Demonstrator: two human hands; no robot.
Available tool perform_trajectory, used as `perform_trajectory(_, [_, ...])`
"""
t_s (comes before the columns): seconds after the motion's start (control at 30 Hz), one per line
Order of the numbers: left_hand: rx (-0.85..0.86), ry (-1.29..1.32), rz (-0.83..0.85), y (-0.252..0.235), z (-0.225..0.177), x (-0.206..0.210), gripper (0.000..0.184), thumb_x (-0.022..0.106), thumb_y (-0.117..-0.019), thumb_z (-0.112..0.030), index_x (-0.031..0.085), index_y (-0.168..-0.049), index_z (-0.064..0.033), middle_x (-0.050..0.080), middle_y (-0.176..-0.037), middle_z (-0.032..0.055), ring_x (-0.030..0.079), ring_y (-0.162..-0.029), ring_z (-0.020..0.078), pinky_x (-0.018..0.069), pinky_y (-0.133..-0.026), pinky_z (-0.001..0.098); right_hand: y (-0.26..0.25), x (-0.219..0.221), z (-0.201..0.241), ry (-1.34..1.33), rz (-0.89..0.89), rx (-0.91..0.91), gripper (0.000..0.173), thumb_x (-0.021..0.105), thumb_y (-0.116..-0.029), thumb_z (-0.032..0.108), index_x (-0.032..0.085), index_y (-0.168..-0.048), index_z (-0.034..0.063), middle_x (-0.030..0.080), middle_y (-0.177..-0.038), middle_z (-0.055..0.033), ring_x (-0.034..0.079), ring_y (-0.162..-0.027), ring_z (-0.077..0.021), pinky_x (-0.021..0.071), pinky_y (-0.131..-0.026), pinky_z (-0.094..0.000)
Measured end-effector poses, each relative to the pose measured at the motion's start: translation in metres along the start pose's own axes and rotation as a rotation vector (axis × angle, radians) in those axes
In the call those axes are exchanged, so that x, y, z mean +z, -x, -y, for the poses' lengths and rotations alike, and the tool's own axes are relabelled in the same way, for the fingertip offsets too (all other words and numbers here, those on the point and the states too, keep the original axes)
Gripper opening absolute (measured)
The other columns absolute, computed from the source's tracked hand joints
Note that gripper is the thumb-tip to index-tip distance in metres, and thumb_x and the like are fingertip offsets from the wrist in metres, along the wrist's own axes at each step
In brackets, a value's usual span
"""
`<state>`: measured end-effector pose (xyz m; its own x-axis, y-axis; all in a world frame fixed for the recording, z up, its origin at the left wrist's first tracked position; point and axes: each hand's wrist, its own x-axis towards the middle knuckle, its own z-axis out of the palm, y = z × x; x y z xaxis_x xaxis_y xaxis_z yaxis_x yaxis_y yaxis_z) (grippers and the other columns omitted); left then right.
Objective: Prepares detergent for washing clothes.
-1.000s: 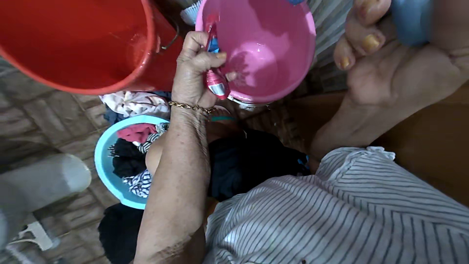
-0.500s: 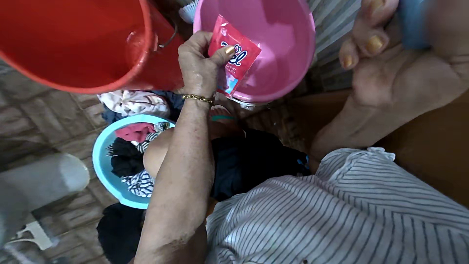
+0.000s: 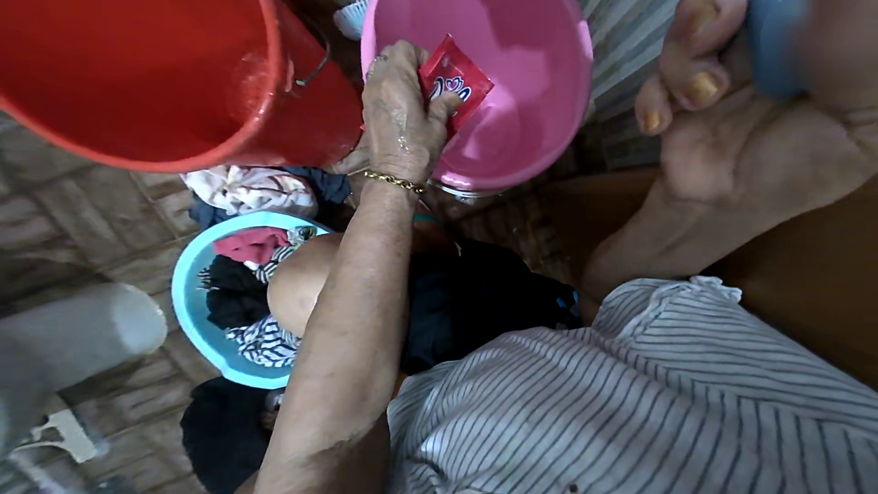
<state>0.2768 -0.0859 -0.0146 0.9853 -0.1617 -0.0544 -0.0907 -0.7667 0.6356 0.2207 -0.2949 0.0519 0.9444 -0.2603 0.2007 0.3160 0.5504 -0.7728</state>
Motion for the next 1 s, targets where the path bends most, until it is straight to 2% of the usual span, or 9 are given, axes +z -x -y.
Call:
perform_trajectory(0.1, [-0.01,-0.02,0.061,-0.001,-0.002,-0.002,0.04,0.074,-0.0901,-0.012,0.063,-0.122,0.0109,0.064,-0.121,0.0305,0.061,-0.117,0.0391,0.0435,-0.105,0.0483,0.0,0.002,0.0,-0.004,0.004,-0.004,0.011,0.052,-0.0881,-0.006,0.053,-0.084,0.0033,0.062,-0.067,-0.0085,0.059,-0.051,-0.0135,0.0523,-0.048,-0.0245])
perform_trajectory(0.27, [0.03,-0.185,0.144,-0.004,-0.002,0.001,0.031,0.068,-0.0961,-0.015,0.069,-0.107,0.0138,0.065,-0.109,0.0331,0.063,-0.108,0.0432,0.0441,-0.1,0.0511,0.0,0.0,-0.001,-0.011,0.005,0.009,0.01,0.053,-0.0883,-0.006,0.053,-0.084,0.0034,0.062,-0.069,-0.0085,0.059,-0.052,-0.0135,0.0528,-0.048,-0.0249])
perform_trajectory(0.33, [0.035,-0.212,0.164,-0.006,-0.002,0.003,0.031,0.067,-0.0978,-0.015,0.068,-0.106,0.0144,0.066,-0.109,0.0335,0.064,-0.109,0.044,0.0447,-0.1,0.0518,0.0,0.001,-0.002,-0.01,-0.012,0.018,0.01,0.054,-0.0874,-0.006,0.054,-0.083,0.0031,0.061,-0.066,-0.0084,0.059,-0.051,-0.0134,0.0525,-0.047,-0.0252])
perform_trajectory(0.43, [0.029,-0.215,0.152,-0.008,-0.001,0.005,0.03,0.066,-0.0982,-0.015,0.069,-0.107,0.0131,0.066,-0.109,0.0326,0.064,-0.109,0.043,0.045,-0.1,0.0514,0.0,-0.001,-0.003,-0.018,-0.012,0.028,0.009,0.054,-0.0865,-0.006,0.054,-0.083,0.0028,0.06,-0.066,-0.0082,0.059,-0.05,-0.0139,0.0528,-0.047,-0.026])
perform_trajectory(0.6, [-0.014,-0.21,0.145,-0.01,-0.001,0.003,0.028,0.063,-0.098,-0.017,0.071,-0.109,0.0079,0.066,-0.112,0.0288,0.063,-0.111,0.0421,0.0452,-0.098,0.0568,0.001,0.0,-0.003,-0.017,-0.02,0.034,0.009,0.055,-0.087,-0.006,0.054,-0.084,0.0024,0.06,-0.066,-0.0086,0.058,-0.051,-0.0135,0.0524,-0.048,-0.0253])
perform_trajectory(0.77, [0.013,-0.222,0.117,-0.009,0.001,0.004,0.026,0.06,-0.0967,-0.016,0.071,-0.103,0.0067,0.068,-0.109,0.0279,0.064,-0.109,0.0422,0.0453,-0.094,0.0582,0.002,-0.005,0.0,0.081,0.004,0.024,0.009,0.059,-0.0846,-0.004,0.055,-0.087,0.0041,0.062,-0.07,-0.007,0.06,-0.053,-0.013,0.0534,-0.049,-0.0257])
perform_trajectory(0.9, [-0.078,-0.187,0.124,-0.009,0.001,-0.001,0.031,0.061,-0.0997,-0.021,0.07,-0.111,0.006,0.065,-0.117,0.0284,0.061,-0.115,0.0424,0.0433,-0.099,0.059,0.001,-0.005,0.007,0.261,0.067,0.043,0.012,0.063,-0.0831,-0.004,0.059,-0.089,0.0063,0.066,-0.072,-0.0012,0.06,-0.052,-0.0074,0.0551,-0.048,-0.0222])
perform_trajectory(1.0, [-0.231,-0.206,0.173,-0.009,-0.003,-0.005,0.036,0.054,-0.1042,-0.019,0.063,-0.125,0.0092,0.058,-0.131,0.0314,0.055,-0.127,0.0455,0.0405,-0.105,0.061,0.004,-0.007,0.012,0.371,0.07,0.084,0.014,0.065,-0.082,-0.002,0.062,-0.092,0.007,0.066,-0.07,0.0036,0.059,-0.051,-0.0043,0.0537,-0.046,-0.0199])
